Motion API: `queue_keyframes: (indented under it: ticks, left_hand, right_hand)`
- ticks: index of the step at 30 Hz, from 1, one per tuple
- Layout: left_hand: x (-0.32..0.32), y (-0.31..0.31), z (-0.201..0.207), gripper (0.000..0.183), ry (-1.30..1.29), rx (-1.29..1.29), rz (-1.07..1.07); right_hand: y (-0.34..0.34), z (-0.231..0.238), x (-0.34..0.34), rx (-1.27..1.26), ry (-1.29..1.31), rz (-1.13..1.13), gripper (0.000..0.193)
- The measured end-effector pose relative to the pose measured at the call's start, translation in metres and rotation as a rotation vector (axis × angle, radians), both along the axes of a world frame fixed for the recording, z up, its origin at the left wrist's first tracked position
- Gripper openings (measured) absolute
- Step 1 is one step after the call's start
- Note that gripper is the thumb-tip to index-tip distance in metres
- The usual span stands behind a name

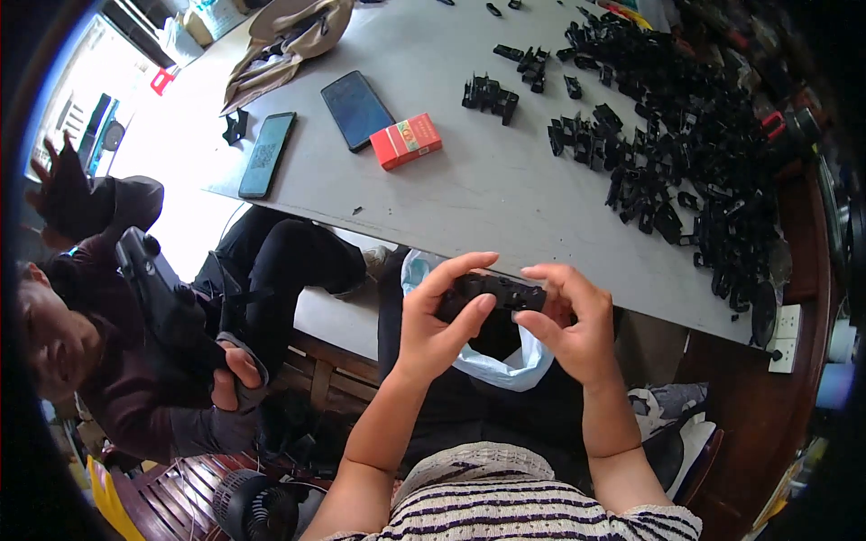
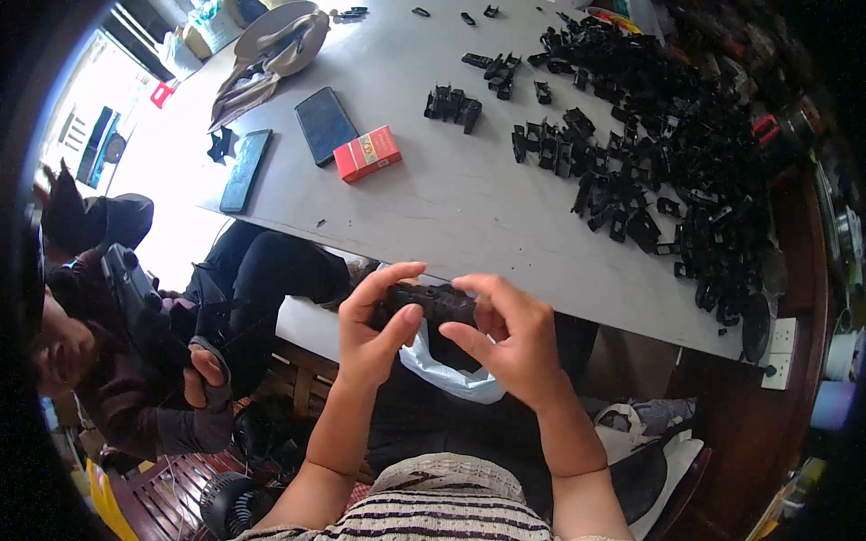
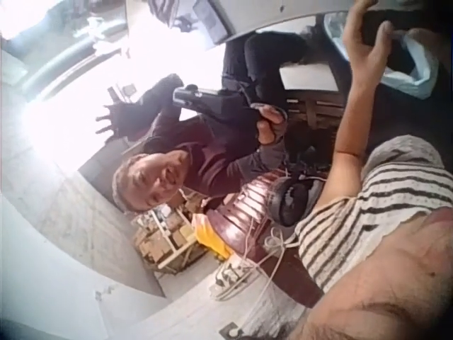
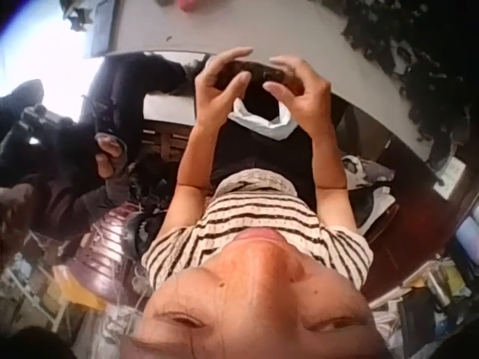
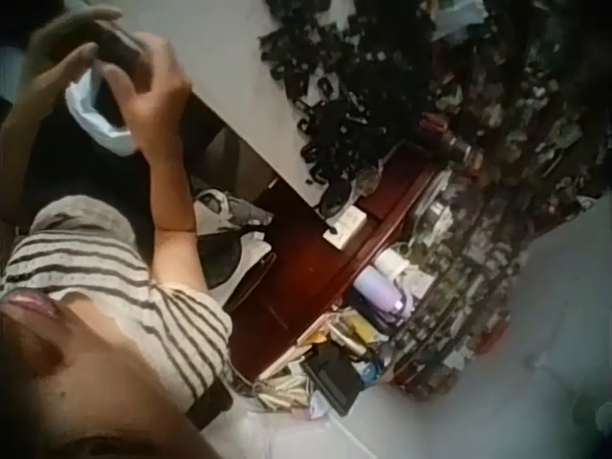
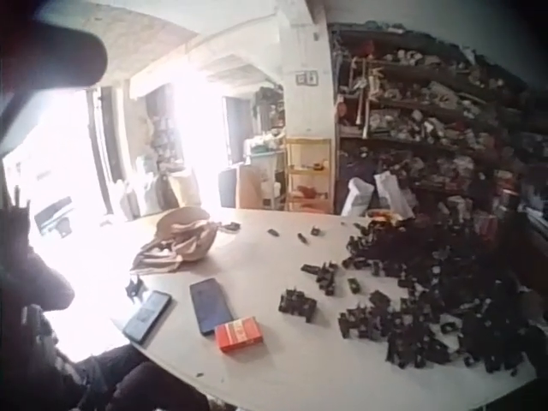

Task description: The person sorts plastic buckle components on a table, snaps the pieces together by hand to assemble them, and drops assembled buckles into a plastic bag.

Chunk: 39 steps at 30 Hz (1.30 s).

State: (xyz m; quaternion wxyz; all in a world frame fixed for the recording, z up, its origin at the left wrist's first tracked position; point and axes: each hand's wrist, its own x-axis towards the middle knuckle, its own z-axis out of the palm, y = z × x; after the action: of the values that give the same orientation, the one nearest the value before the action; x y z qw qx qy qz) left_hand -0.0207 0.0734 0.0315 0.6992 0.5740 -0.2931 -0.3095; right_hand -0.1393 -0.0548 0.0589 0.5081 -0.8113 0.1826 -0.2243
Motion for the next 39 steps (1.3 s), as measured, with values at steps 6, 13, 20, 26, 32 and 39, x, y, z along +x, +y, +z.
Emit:
queue_keyframes:
  ticks: [6, 13, 20, 26, 32, 39]
  left_hand:
    - [0.000, -0.005, -0.007, 0.033, 0.060, -0.076, -0.103]
    - [0.016, -0.004, -0.027, 0.010, 0.271, -0.096, 0.116]
    - [0.025, -0.023, -0.022, 0.013, 0.373, -0.079, -0.046]
    - [0.089, -0.090, -0.009, 0.012, -0.281, 0.139, -0.122]
    - [0.170, -0.235, -0.002, 0.020, -1.198, 0.432, 0.117]
    - [0.211, -0.329, -0.005, 0.042, -1.203, 0.929, 0.059]
  right_hand:
    - [-0.010, -0.026, -0.007, 0.510, -0.024, 0.133, 0.024]
    - [-0.072, -0.034, 0.048, 0.256, -0.032, -0.072, 0.024]
    - [-0.153, -0.086, 0.124, -0.793, 0.180, -0.562, 0.028]
    - [-0.144, -0.098, 0.123, -0.913, 0.331, -0.424, 0.031]
    - [-0.139, -0.090, 0.112, -0.959, 0.329, -0.370, 0.033]
    - [-0.132, -0.099, 0.124, -0.971, 0.354, -0.347, 0.036]
